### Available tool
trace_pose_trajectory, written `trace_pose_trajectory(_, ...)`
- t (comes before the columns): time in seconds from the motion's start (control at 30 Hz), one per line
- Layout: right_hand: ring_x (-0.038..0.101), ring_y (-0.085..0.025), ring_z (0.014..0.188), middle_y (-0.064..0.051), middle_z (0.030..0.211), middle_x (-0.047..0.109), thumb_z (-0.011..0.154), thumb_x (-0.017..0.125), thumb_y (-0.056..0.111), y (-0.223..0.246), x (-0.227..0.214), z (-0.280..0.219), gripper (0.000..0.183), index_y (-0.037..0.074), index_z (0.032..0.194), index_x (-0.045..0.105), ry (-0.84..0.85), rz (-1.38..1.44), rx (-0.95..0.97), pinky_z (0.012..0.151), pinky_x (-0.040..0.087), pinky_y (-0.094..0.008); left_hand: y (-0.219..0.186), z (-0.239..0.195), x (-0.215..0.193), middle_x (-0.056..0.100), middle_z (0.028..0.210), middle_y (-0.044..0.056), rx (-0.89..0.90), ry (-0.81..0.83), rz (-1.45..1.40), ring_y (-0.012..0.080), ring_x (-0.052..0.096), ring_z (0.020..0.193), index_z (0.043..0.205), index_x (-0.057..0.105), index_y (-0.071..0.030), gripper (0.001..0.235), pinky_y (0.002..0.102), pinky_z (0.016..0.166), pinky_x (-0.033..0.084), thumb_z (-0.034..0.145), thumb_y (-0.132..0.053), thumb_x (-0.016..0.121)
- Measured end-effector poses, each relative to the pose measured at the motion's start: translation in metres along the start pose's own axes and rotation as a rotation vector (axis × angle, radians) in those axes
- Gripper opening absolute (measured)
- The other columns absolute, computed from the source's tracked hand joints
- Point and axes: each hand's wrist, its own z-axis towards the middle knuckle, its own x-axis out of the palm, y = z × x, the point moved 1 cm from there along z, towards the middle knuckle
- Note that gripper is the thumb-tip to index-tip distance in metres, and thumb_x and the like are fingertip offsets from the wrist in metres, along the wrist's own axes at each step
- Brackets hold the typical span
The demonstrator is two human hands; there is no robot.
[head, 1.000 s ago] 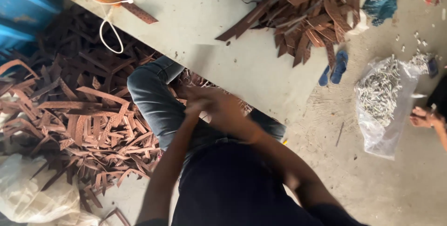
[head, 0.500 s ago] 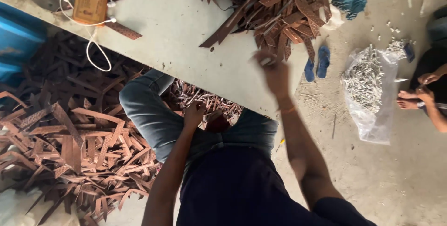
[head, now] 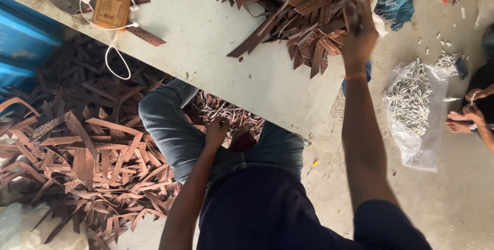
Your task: The person sits on the floor at a low table and cuts long brown patterned strips into shorter pieces with scissors, one strip at a time, setting cut pieces aside while a large pile of uncut strips waits on the table.
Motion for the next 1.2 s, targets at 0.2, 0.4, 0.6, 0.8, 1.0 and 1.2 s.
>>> trace_pose_trajectory(0.2, 0.06, -0.008, 0.087, -0.012, 0.104, 0.073, 0.107, 0.065, -0.002, 0.122, -0.097, -0.026, 0.018, -0.003, 0.124, 0.073, 0.145, 0.145, 0.207, 0.074, 0.047, -0.023, -0.071, -0.035, -0.031, 0.078, 0.094, 0.015, 0.229, -0.141, -0.092, 0.0237, 0.077, 0.079, 0.116, 0.073, -0.002, 0.026, 0.037, 0.07, 0.058, 0.098, -0.017, 0.063)
trace_pose_trajectory(0.4, 0.075, -0.015, 0.107, -0.009, 0.117, 0.076, 0.102, 0.064, 0.004, 0.179, -0.094, -0.017, 0.021, 0.004, 0.121, 0.072, 0.911, 0.482, 0.135, 0.091, 0.062, -0.029, -0.289, -0.096, -0.099, 0.066, 0.111, 0.006, 0.471, -0.039, -0.492, 0.0089, 0.066, 0.073, 0.124, 0.063, -0.002, 0.033, 0.024, 0.06, 0.056, 0.097, -0.018, 0.071)
trace_pose_trajectory(0.6, 0.075, -0.026, 0.094, -0.006, 0.113, 0.075, 0.095, 0.074, 0.015, 0.192, -0.002, -0.047, 0.026, 0.013, 0.121, 0.074, 0.792, 0.028, -0.245, 0.085, 0.057, -0.042, -0.267, -0.029, -0.049, 0.078, 0.082, 0.008, 0.174, 0.179, -0.42, 0.0139, 0.073, 0.063, 0.113, 0.071, -0.001, 0.024, 0.029, 0.059, 0.059, 0.102, -0.021, 0.065)
trace_pose_trajectory(0.8, 0.075, -0.024, 0.089, -0.009, 0.125, 0.068, 0.094, 0.077, 0.013, 0.169, 0.034, -0.121, 0.027, 0.011, 0.121, 0.072, 0.603, 0.076, 0.004, 0.072, 0.06, -0.033, -0.205, 0.002, -0.048, 0.077, 0.073, 0.008, -0.024, 0.203, -0.181, 0.0222, 0.078, 0.06, 0.101, 0.072, 0.0, 0.017, 0.036, 0.057, 0.063, 0.095, -0.009, 0.059)
trace_pose_trajectory(1.0, 0.072, -0.029, 0.083, -0.01, 0.106, 0.069, 0.088, 0.082, 0.019, 0.149, 0.044, -0.144, 0.022, 0.009, 0.106, 0.074, 0.613, -0.076, 0.054, 0.068, 0.057, -0.037, -0.245, -0.009, -0.066, 0.071, 0.096, 0.015, 0.498, -0.164, 0.104, 0.037, 0.071, 0.081, 0.107, 0.07, -0.006, 0.014, 0.048, 0.07, 0.058, 0.098, -0.016, 0.07)
trace_pose_trajectory(1.2, 0.069, -0.03, 0.07, -0.011, 0.079, 0.069, 0.086, 0.084, 0.024, 0.145, 0.03, -0.116, 0.022, 0.006, 0.094, 0.075, 0.814, -0.007, 0.169, 0.062, 0.053, -0.039, -0.241, 0.008, -0.044, 0.062, 0.112, 0.01, 0.672, -0.098, 0.378, 0.0343, 0.066, 0.101, 0.116, 0.068, -0.007, 0.027, 0.046, 0.08, 0.057, 0.092, -0.017, 0.075)
